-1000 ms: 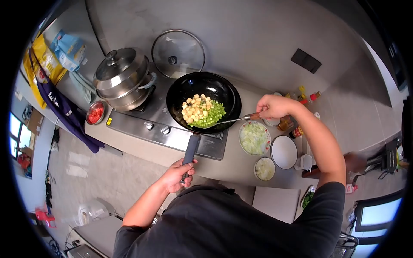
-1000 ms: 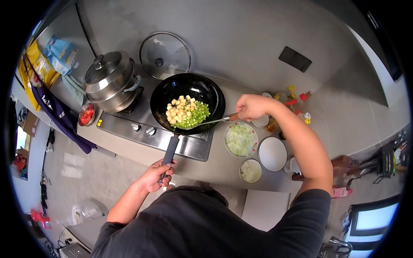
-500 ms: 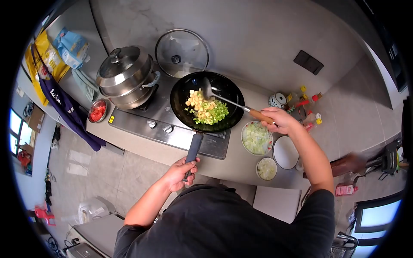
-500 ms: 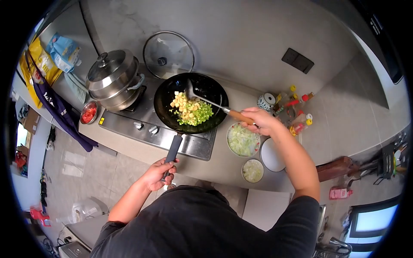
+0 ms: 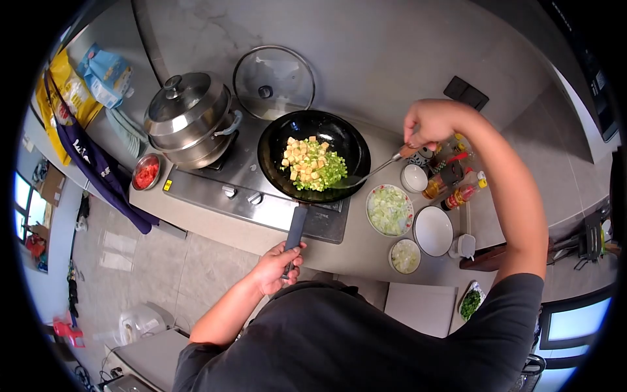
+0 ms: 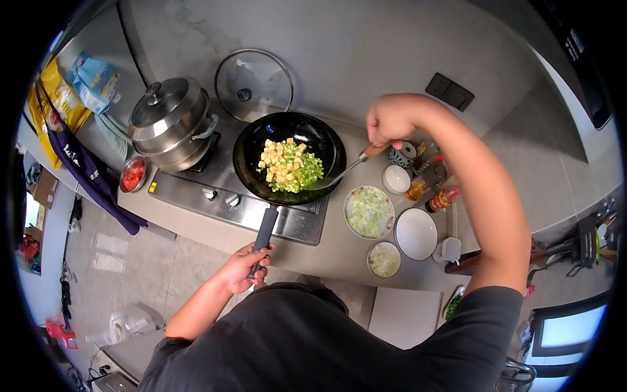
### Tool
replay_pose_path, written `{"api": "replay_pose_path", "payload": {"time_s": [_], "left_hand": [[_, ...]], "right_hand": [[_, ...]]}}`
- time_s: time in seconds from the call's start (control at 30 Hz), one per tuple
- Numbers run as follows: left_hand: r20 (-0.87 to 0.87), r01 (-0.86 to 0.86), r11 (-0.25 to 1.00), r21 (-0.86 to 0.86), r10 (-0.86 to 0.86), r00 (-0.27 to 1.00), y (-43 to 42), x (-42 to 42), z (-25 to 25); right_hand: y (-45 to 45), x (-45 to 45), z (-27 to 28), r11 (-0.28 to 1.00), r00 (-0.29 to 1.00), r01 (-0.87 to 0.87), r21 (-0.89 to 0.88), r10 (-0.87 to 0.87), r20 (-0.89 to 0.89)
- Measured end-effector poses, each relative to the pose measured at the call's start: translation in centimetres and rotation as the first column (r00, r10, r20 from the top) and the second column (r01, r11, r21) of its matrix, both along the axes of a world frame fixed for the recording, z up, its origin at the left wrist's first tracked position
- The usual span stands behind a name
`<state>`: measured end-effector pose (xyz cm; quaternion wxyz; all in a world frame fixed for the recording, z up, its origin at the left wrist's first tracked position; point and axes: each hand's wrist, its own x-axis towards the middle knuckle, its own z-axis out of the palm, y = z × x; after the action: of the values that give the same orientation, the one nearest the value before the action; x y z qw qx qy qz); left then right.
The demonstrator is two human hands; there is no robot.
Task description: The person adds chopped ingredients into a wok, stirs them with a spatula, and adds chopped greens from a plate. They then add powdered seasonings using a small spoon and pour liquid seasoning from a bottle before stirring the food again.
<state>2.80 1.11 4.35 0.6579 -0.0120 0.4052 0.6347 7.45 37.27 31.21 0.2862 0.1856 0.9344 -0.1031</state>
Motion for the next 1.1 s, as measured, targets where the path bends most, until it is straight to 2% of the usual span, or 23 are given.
{"api": "replay_pose_path", "payload": {"time_s": [0.07, 0.17, 0.27, 0.3, 0.4, 0.5, 0.6, 0.63, 0.67, 0.73, 0.83, 0.87, 0.93, 1.0, 1.1], "left_hand": [[-0.006, -0.004, 1.0, 0.002, 0.004, 1.0, 0.1, 0.1, 0.0], [0.001, -0.007, 1.0, 0.015, 0.007, 1.0, 0.0, 0.1, -0.1], [-0.013, -0.008, 1.0, 0.025, 0.008, 1.0, 0.1, 0.1, 0.0], [-0.023, -0.006, 1.0, 0.026, 0.006, 1.0, 0.1, 0.1, 0.1], [-0.016, -0.006, 1.0, 0.01, 0.006, 1.0, 0.1, 0.1, 0.2], [0.001, -0.009, 1.0, 0.011, 0.009, 1.0, 0.2, 0.1, 0.2], [-0.011, 0.005, 1.0, 0.023, -0.005, 1.0, 0.1, 0.0, 0.0], [-0.01, 0.01, 1.0, 0.011, -0.01, 1.0, 0.1, 0.1, 0.0], [-0.012, 0.014, 1.0, 0.004, -0.014, 1.0, 0.1, 0.0, 0.1], [-0.017, 0.013, 1.0, 0.009, -0.012, 1.0, 0.5, 0.0, 0.1], [-0.014, 0.006, 1.0, 0.012, -0.005, 1.0, 0.1, 0.0, 0.2], [-0.004, 0.003, 1.0, 0.017, -0.003, 1.0, 0.2, 0.0, 0.3], [0.007, -0.001, 1.0, 0.017, 0.0, 1.0, 0.1, 0.1, 0.2], [-0.004, 0.01, 1.0, 0.016, -0.01, 1.0, 0.3, 0.0, 0.2], [-0.037, -0.002, 1.0, -0.005, 0.002, 0.999, 0.2, 0.2, 0.5]], "right_hand": [[-1.5, -2.4, 0.1, 0.999, 0.993, 0.032, 0.009, -0.033, 0.116], [-2.7, -5.2, -0.7, 0.995, 0.978, 0.068, -0.078, -0.051, 0.202], [-6.0, -6.5, -0.8, 0.999, 0.973, 0.029, -0.034, -0.021, 0.228], [-6.9, -6.3, -2.0, 0.999, 0.988, 0.049, -0.018, -0.046, 0.149], [-7.9, -5.5, -3.2, 0.997, 0.991, 0.067, -0.026, -0.064, 0.119], [-8.7, -3.9, -1.8, 1.0, 0.988, -0.009, -0.01, 0.01, 0.155], [-7.7, -4.4, -1.4, 0.999, 0.983, 0.031, -0.033, -0.024, 0.184], [-8.8, -4.8, -1.9, 0.997, 0.981, -0.066, 0.038, 0.058, 0.187], [-8.5, -5.3, -3.7, 0.999, 0.99, -0.035, 0.028, 0.03, 0.139], [-8.7, -5.8, -3.6, 0.999, 0.994, 0.046, -0.006, -0.046, 0.096], [-9.0, -5.4, -1.3, 0.999, 0.977, -0.037, -0.015, 0.039, 0.211], [-8.3, -5.5, -1.0, 0.997, 0.981, 0.043, -0.057, -0.031, 0.19], [-8.1, -5.9, -1.7, 0.996, 0.984, 0.023, -0.083, -0.007, 0.177], [-7.6, -6.6, -3.3, 0.982, 0.989, 0.113, -0.151, -0.096, 0.112], [-7.0, -6.4, -1.7, 0.978, 0.981, 0.114, -0.173, -0.083, 0.177]]}}
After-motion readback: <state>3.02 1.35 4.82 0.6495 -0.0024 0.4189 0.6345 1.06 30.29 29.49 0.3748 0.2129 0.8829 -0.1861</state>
